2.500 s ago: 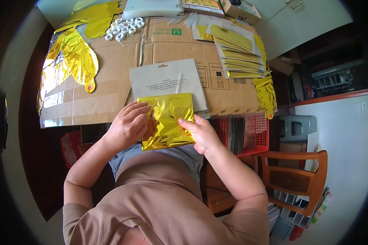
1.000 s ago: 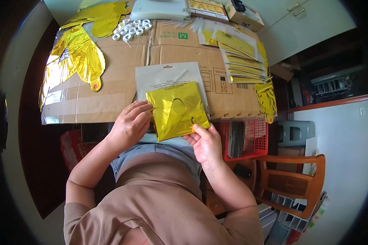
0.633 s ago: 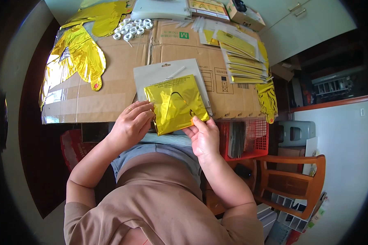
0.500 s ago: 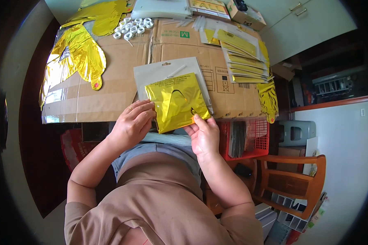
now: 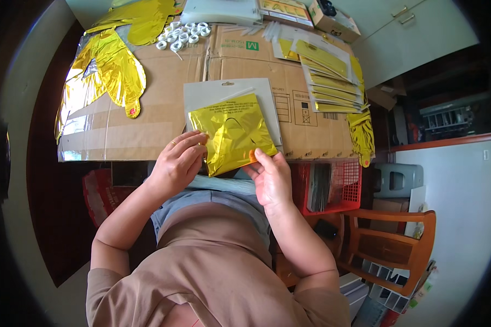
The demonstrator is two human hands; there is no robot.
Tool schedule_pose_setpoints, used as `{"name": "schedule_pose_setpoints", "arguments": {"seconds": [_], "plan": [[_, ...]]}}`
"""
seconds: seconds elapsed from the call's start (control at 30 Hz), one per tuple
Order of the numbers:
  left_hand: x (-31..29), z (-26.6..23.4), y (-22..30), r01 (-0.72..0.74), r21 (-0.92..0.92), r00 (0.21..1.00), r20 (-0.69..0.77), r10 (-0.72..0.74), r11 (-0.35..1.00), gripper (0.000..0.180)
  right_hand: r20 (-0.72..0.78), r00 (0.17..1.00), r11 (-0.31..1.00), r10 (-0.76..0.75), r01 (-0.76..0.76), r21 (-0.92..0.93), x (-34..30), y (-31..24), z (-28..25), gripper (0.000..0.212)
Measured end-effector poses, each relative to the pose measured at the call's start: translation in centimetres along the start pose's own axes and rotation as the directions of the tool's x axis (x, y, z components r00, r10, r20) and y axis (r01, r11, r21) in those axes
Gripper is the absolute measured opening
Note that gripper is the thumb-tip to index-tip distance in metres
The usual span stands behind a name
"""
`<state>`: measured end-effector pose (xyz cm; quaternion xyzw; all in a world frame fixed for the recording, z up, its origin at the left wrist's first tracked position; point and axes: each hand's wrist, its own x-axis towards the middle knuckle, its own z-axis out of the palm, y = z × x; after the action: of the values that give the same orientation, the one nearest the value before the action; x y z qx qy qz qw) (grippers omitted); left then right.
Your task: Folding uninflated gold foil balloons and placing them into clear plastic packaging sleeves.
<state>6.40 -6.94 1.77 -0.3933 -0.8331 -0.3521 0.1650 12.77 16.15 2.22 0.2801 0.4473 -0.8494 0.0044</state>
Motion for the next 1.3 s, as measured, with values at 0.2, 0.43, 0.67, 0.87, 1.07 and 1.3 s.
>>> {"name": "schedule_pose_setpoints", "arguments": {"seconds": [0.2,0.43,0.67,0.87,1.07,1.3], "plan": [[-0.5,0.7,-0.3,0.006,-0.047,1.000,-0.016,-0.007,0.999,0.020,0.035,0.999,0.985,-0.005,0.012,-0.175,-1.0,0.1,-0.3,0.034],[-1.6,1.1,0.0,0.170,-0.180,0.982,-0.049,-0.181,0.969,0.030,0.005,0.998,0.993,-0.069,0.069,-0.095,-0.6,1.0,-0.1,0.030],[-2.9,2.6,1.2,0.277,-0.265,0.927,-0.180,-0.329,0.924,0.044,-0.067,0.995,0.997,-0.077,0.077,-0.004,0.1,1.5,0.0,0.026],[-3.8,2.9,1.7,0.327,-0.262,0.892,-0.231,-0.388,0.908,0.052,0.009,1.000,0.980,0.003,-0.002,-0.199,-0.2,1.2,0.9,0.032],[-4.5,2.0,2.3,0.328,-0.021,0.916,-0.237,-0.324,0.944,0.058,0.060,0.998,0.807,-0.031,0.061,-0.588,-0.7,-0.5,-0.3,0.041],[-4.3,1.7,2.3,0.284,0.157,0.949,-0.184,-0.255,0.946,0.049,0.596,0.619,-0.256,-0.512,0.552,-0.793,-2.1,-1.2,-2.6,0.038]]}}
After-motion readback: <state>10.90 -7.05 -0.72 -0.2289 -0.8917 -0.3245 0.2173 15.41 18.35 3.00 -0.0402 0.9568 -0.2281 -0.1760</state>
